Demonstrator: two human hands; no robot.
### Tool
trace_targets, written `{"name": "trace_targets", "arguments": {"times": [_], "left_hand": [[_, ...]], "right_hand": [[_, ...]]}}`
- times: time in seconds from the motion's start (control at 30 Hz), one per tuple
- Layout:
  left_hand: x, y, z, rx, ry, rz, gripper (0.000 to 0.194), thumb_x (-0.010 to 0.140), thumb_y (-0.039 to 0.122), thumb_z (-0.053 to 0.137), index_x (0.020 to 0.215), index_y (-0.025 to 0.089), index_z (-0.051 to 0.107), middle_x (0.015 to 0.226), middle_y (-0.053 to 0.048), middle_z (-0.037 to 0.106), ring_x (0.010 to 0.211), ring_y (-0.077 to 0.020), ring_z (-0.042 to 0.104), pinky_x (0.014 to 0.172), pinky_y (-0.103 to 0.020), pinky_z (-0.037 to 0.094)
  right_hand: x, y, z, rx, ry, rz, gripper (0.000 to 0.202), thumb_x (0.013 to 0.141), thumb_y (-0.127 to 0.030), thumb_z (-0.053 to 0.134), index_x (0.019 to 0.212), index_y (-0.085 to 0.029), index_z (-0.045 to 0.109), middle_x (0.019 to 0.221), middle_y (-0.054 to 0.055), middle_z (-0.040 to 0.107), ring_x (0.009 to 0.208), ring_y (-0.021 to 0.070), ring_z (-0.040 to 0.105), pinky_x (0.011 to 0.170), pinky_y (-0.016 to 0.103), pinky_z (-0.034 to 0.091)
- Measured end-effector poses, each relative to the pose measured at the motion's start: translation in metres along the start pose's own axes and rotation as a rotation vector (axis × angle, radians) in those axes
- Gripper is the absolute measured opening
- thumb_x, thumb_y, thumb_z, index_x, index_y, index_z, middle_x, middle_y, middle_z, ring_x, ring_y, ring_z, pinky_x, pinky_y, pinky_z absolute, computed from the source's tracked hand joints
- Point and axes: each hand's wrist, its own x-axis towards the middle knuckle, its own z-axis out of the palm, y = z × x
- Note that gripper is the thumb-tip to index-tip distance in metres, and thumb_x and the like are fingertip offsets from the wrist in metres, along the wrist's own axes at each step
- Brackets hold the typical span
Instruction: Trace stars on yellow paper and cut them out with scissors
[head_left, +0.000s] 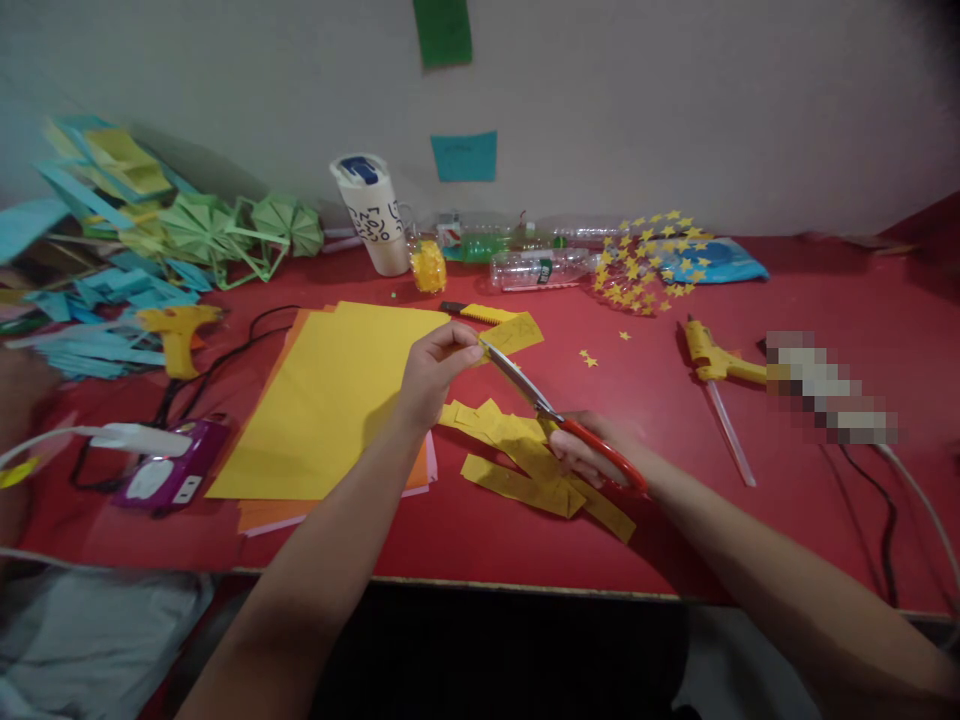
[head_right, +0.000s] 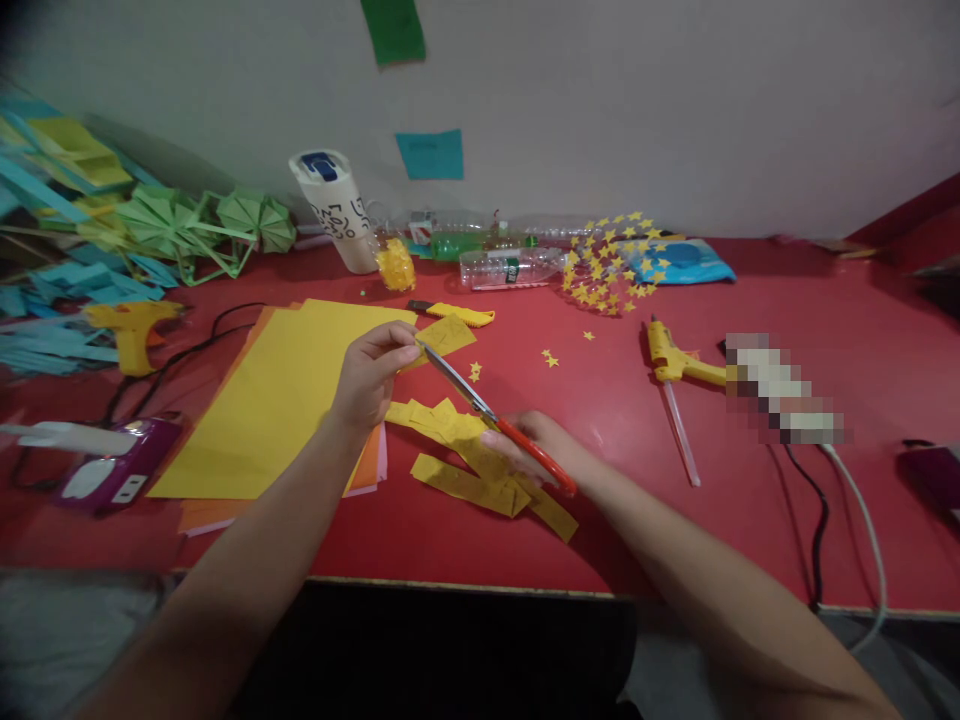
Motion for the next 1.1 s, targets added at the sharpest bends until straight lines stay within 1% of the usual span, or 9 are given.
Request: {"name": "trace_targets", "arguments": {"times": [0.13,0.27,0.43,0.6,0.77,0.9,1.1], "left_hand": [[-0.0004,-0.0002,0.0002,0.004,0.001,0.011,0.013,0.062,0.024,0.072,0.058,0.02,0.06,0.065,0.002,0.054,0.066,-0.0126,0.049,0.066,-0.027,0.043],[-0.0007,-0.0018,-0.0001,0.02,-0.004,0.013,0.014,0.062,0.025,0.072,0.059,0.02,0.059,0.065,0.002,0.054,0.066,-0.0126,0.049,0.066,-0.027,0.043],[-0.0006,-0.0034,-0.0014,0.045,-0.008,0.003,0.014,0.063,0.027,0.073,0.061,0.02,0.061,0.065,0.002,0.057,0.065,-0.0124,0.051,0.065,-0.027,0.045],[-0.0007,-0.0021,-0.001,0.046,-0.008,-0.004,0.013,0.063,0.025,0.073,0.06,0.02,0.061,0.063,0.003,0.057,0.063,-0.0117,0.051,0.063,-0.026,0.044],[-0.0013,-0.001,0.0001,0.065,-0.009,-0.015,0.014,0.064,0.027,0.072,0.059,0.02,0.06,0.063,0.002,0.056,0.062,-0.0125,0.051,0.063,-0.028,0.045],[-0.0014,-0.0017,-0.0003,0.06,-0.011,-0.017,0.015,0.065,0.027,0.072,0.06,0.02,0.06,0.063,0.003,0.055,0.063,-0.0125,0.051,0.064,-0.028,0.045],[-0.0015,-0.0017,-0.0004,0.056,-0.005,-0.018,0.015,0.064,0.028,0.072,0.06,0.02,0.06,0.063,0.003,0.055,0.063,-0.0122,0.051,0.064,-0.027,0.045]], "right_hand": [[-0.0004,-0.0019,0.0004,0.009,0.001,0.0,0.042,0.074,-0.054,0.062,0.059,-0.022,0.039,0.042,-0.008,0.04,0.033,0.0055,0.036,0.036,0.021,0.028],[-0.0005,-0.0036,0.0014,0.011,-0.003,-0.009,0.041,0.074,-0.054,0.061,0.058,-0.022,0.04,0.041,-0.009,0.039,0.033,0.0056,0.036,0.037,0.021,0.028],[-0.0008,-0.0045,0.0009,0.013,0.012,0.014,0.044,0.072,-0.058,0.063,0.06,-0.022,0.039,0.043,-0.009,0.04,0.033,0.0053,0.035,0.035,0.021,0.028],[-0.0008,-0.0049,0.001,-0.02,0.022,-0.003,0.049,0.071,-0.064,0.063,0.06,-0.022,0.041,0.044,-0.008,0.041,0.033,0.005,0.036,0.035,0.02,0.029],[0.0,-0.0047,0.0027,0.0,0.034,0.043,0.054,0.069,-0.07,0.062,0.06,-0.022,0.039,0.042,-0.008,0.041,0.031,0.0054,0.036,0.033,0.02,0.026],[0.0005,-0.0024,0.0039,0.017,0.042,0.022,0.057,0.067,-0.074,0.06,0.059,-0.023,0.038,0.041,-0.008,0.041,0.03,0.0052,0.035,0.032,0.02,0.024],[0.0005,0.0003,0.0052,0.001,0.033,0.01,0.057,0.07,-0.076,0.057,0.059,-0.022,0.041,0.04,-0.008,0.042,0.029,0.0051,0.035,0.033,0.02,0.028]]}}
